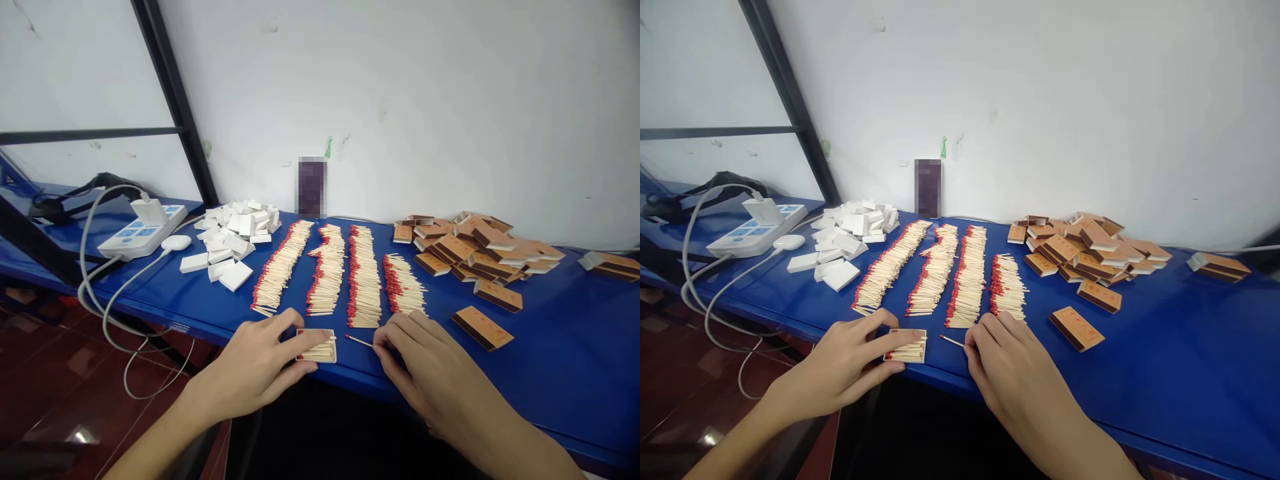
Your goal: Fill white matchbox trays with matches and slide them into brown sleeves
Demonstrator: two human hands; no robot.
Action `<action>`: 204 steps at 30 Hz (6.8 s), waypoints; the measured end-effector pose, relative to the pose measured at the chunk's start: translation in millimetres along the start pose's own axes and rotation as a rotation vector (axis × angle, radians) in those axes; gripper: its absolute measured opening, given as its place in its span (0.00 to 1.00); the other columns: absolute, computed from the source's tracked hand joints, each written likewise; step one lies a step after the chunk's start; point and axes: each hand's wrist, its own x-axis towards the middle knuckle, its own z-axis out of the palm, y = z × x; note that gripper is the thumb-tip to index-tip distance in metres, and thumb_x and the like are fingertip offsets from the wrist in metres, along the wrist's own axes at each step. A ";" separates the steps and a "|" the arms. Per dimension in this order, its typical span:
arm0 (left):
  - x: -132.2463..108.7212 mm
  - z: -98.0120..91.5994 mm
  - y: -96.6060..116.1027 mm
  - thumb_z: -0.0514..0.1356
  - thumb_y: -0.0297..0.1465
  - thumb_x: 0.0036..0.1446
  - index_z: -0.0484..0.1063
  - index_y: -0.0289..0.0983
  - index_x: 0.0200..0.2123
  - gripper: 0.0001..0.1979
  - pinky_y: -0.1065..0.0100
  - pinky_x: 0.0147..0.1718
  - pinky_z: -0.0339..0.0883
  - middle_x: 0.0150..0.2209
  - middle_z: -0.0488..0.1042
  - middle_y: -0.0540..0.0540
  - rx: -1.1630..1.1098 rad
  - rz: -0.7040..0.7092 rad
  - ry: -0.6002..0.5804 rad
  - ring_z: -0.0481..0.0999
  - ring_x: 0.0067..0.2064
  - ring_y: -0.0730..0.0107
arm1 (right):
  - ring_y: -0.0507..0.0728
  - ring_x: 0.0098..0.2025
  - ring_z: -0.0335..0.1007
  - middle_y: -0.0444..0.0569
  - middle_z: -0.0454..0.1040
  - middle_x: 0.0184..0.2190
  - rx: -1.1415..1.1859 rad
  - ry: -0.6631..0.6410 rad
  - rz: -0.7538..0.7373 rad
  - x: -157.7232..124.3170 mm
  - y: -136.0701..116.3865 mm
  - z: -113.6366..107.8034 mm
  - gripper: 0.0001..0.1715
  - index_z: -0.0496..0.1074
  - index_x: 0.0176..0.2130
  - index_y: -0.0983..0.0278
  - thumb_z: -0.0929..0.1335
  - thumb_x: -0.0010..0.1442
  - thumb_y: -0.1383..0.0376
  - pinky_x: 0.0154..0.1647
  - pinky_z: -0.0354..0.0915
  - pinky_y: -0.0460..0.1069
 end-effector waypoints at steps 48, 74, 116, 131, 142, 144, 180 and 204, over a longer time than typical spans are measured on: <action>0.3 14.2 -9.9 0.64 0.39 0.65 0.71 0.38 0.48 0.13 0.67 0.43 0.72 0.44 0.77 0.45 -0.275 0.016 0.257 0.79 0.43 0.64 | 0.57 0.40 0.74 0.50 0.78 0.40 0.290 0.122 -0.029 14.8 -15.5 -0.7 0.09 0.75 0.44 0.62 0.65 0.68 0.69 0.42 0.69 0.54; 24.5 2.8 8.1 0.67 0.38 0.62 0.65 0.46 0.57 0.22 0.60 0.45 0.70 0.52 0.78 0.50 -0.207 -0.081 0.066 0.79 0.50 0.57 | 0.56 0.34 0.73 0.44 0.74 0.33 0.237 -0.210 0.414 11.6 10.9 -3.4 0.08 0.72 0.38 0.58 0.64 0.68 0.65 0.33 0.63 0.51; 44.3 7.3 8.4 0.70 0.35 0.59 0.64 0.41 0.41 0.16 0.71 0.31 0.57 0.35 0.70 0.55 -0.382 -0.042 0.018 0.66 0.32 0.72 | 0.58 0.37 0.67 0.48 0.70 0.37 0.202 -0.230 0.066 15.1 -20.6 -35.5 0.11 0.66 0.38 0.61 0.59 0.70 0.73 0.38 0.66 0.52; 46.4 7.1 7.2 0.68 0.34 0.61 0.70 0.39 0.43 0.11 0.69 0.38 0.65 0.40 0.74 0.50 -0.376 0.031 0.006 0.74 0.40 0.66 | 0.57 0.38 0.72 0.49 0.74 0.38 0.209 -0.245 0.098 9.6 -16.4 -39.3 0.15 0.71 0.40 0.59 0.58 0.72 0.68 0.37 0.69 0.51; 47.7 5.4 7.3 0.64 0.37 0.65 0.73 0.39 0.47 0.11 0.67 0.41 0.67 0.42 0.74 0.47 -0.391 0.063 -0.019 0.75 0.43 0.64 | 0.58 0.37 0.74 0.49 0.74 0.42 0.221 -0.298 0.099 0.3 -26.3 -38.5 0.20 0.65 0.58 0.57 0.63 0.68 0.68 0.34 0.72 0.52; 47.4 5.8 7.6 0.65 0.36 0.65 0.73 0.39 0.47 0.11 0.67 0.40 0.68 0.42 0.74 0.47 -0.388 0.062 -0.009 0.75 0.42 0.64 | 0.59 0.36 0.74 0.50 0.74 0.41 0.169 -0.275 0.075 -5.9 -30.8 -30.8 0.21 0.65 0.58 0.58 0.64 0.66 0.68 0.33 0.71 0.53; 45.6 9.3 4.5 0.65 0.39 0.64 0.73 0.39 0.49 0.14 0.65 0.42 0.69 0.43 0.74 0.47 -0.400 0.053 -0.008 0.76 0.42 0.64 | 0.58 0.27 0.64 0.41 0.63 0.22 0.096 -0.154 0.569 -23.3 43.0 -26.3 0.12 0.71 0.45 0.56 0.62 0.70 0.56 0.27 0.59 0.49; 45.2 11.1 3.6 0.65 0.39 0.65 0.73 0.40 0.49 0.14 0.65 0.43 0.68 0.43 0.74 0.47 -0.406 0.059 0.000 0.76 0.43 0.64 | 0.58 0.28 0.64 0.41 0.62 0.23 0.160 -0.230 0.595 -20.6 45.2 -27.4 0.11 0.68 0.41 0.56 0.60 0.71 0.55 0.29 0.60 0.50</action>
